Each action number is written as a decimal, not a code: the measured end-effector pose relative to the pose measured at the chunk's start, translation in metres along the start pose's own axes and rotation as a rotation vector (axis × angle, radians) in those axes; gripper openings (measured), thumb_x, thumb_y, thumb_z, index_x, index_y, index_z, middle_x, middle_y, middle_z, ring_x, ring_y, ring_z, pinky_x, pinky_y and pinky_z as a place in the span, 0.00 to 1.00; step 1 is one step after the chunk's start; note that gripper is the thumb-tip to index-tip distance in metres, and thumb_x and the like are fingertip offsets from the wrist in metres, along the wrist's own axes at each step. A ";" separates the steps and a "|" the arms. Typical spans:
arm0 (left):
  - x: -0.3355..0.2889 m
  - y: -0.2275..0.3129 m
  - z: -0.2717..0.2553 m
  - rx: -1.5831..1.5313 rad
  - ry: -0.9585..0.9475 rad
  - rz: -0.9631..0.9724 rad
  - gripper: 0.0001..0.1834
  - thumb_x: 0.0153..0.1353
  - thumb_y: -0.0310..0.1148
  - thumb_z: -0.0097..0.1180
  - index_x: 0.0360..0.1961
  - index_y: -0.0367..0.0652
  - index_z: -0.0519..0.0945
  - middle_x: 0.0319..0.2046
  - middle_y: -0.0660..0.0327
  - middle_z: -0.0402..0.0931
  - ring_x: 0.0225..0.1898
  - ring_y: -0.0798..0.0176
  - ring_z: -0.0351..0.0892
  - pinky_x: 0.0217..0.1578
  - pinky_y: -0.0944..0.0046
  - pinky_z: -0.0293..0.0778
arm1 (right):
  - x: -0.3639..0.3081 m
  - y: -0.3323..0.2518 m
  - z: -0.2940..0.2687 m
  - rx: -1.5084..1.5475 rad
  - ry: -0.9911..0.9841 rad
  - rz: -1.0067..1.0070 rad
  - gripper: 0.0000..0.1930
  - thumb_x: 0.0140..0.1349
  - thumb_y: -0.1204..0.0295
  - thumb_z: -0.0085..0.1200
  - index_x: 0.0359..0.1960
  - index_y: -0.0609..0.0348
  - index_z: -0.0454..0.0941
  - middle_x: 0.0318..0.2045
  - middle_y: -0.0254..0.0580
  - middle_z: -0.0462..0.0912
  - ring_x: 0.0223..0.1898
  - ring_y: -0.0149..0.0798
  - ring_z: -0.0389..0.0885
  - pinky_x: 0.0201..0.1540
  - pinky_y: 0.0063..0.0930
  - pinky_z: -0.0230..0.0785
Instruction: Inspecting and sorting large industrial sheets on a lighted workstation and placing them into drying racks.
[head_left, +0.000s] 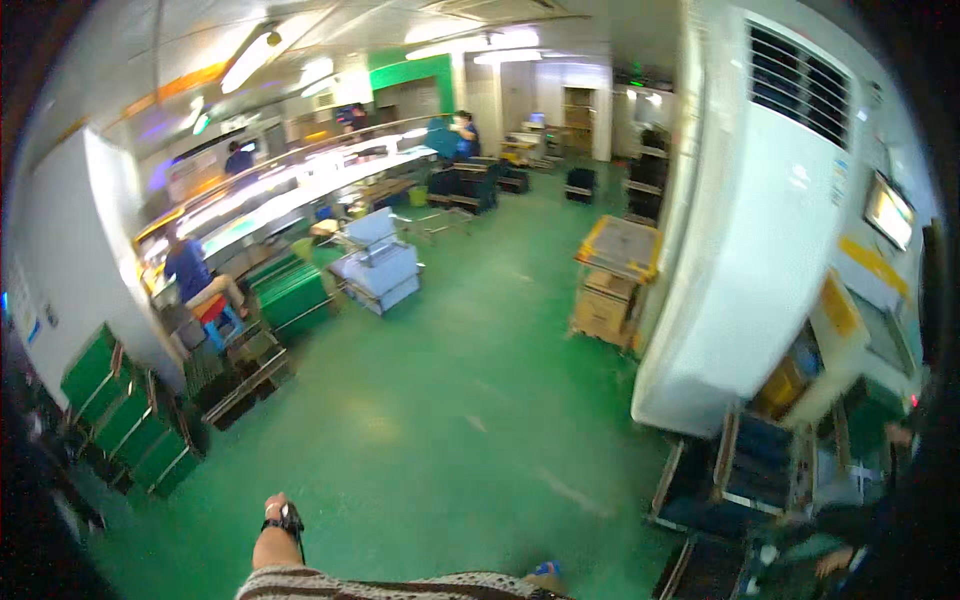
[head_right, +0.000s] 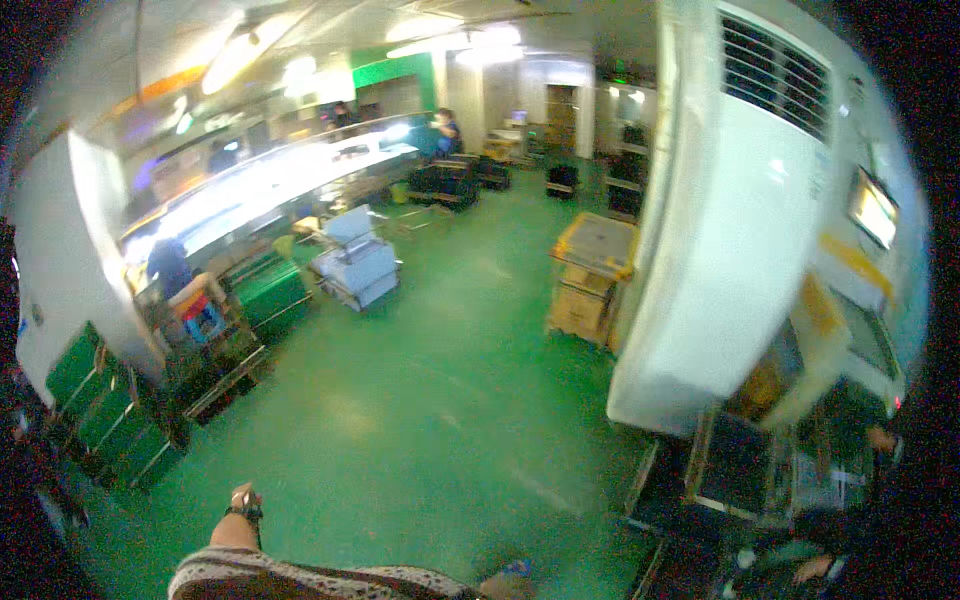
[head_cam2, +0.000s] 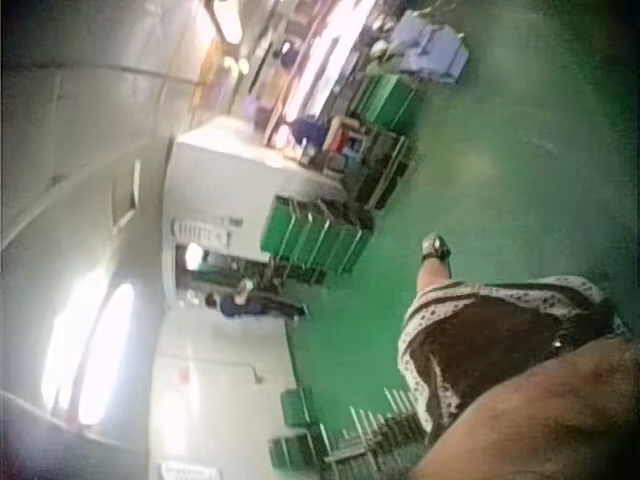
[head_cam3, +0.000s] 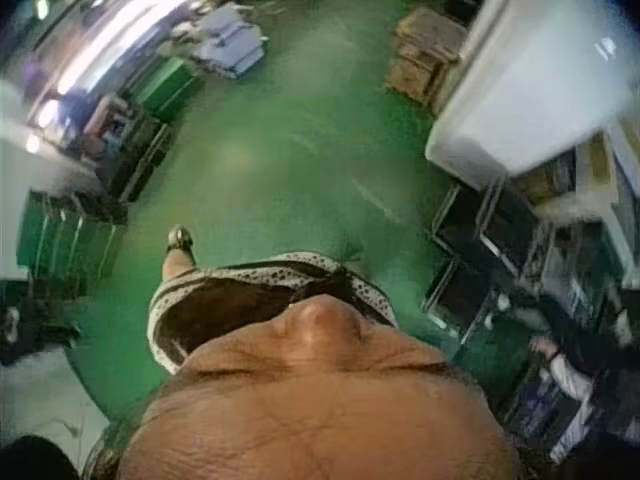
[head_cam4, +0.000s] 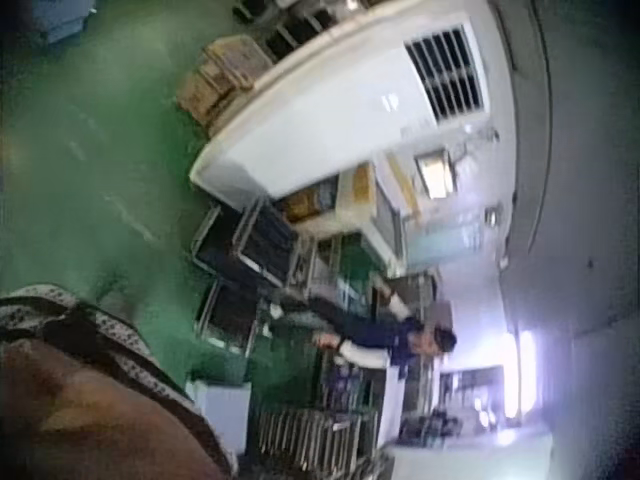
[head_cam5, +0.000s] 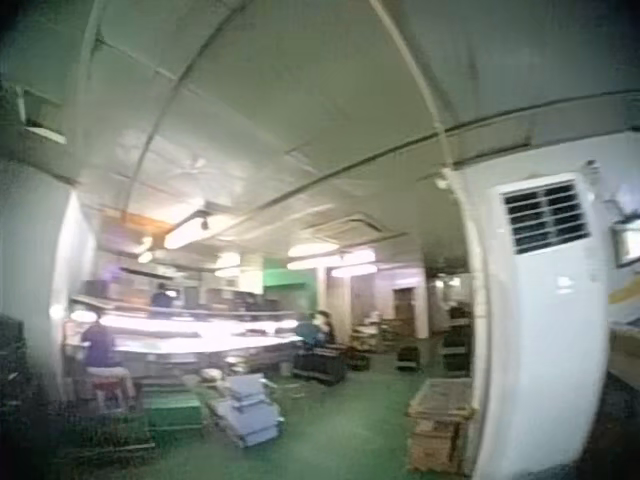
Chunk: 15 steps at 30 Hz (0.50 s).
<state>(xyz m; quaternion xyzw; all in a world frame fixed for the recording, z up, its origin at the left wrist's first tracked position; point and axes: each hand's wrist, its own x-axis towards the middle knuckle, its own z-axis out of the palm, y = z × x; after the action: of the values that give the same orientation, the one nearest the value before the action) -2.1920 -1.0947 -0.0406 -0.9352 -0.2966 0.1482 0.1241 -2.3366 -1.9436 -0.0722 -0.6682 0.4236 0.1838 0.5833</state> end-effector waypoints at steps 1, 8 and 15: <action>-0.027 -0.021 0.015 0.005 -0.037 -0.035 0.12 0.49 0.41 0.53 0.22 0.45 0.81 0.25 0.57 0.79 0.28 0.55 0.80 0.26 0.58 0.74 | 0.020 -0.024 -0.004 -0.062 -0.016 0.005 0.13 0.55 0.59 0.50 0.30 0.56 0.75 0.25 0.42 0.77 0.28 0.40 0.77 0.29 0.34 0.69; -0.206 0.083 0.093 -0.365 -0.454 -0.064 0.13 0.49 0.42 0.53 0.21 0.44 0.80 0.26 0.57 0.80 0.29 0.54 0.81 0.27 0.56 0.75 | 0.175 -0.207 -0.052 -0.469 0.063 0.005 0.14 0.53 0.58 0.49 0.26 0.57 0.77 0.25 0.45 0.78 0.29 0.45 0.77 0.31 0.39 0.68; -0.223 0.221 0.066 -0.826 -0.505 -0.093 0.13 0.50 0.42 0.53 0.20 0.43 0.79 0.25 0.57 0.80 0.29 0.54 0.80 0.28 0.56 0.75 | 0.446 -0.479 0.101 -1.590 0.059 -0.831 0.16 0.51 0.57 0.47 0.22 0.57 0.78 0.24 0.49 0.79 0.30 0.50 0.77 0.34 0.45 0.68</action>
<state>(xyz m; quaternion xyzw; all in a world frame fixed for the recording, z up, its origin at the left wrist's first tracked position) -2.2750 -1.3926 -0.1264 -0.8269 -0.3929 0.2348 -0.3268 -1.6819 -2.0248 -0.1284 -0.9786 -0.0899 0.1798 -0.0431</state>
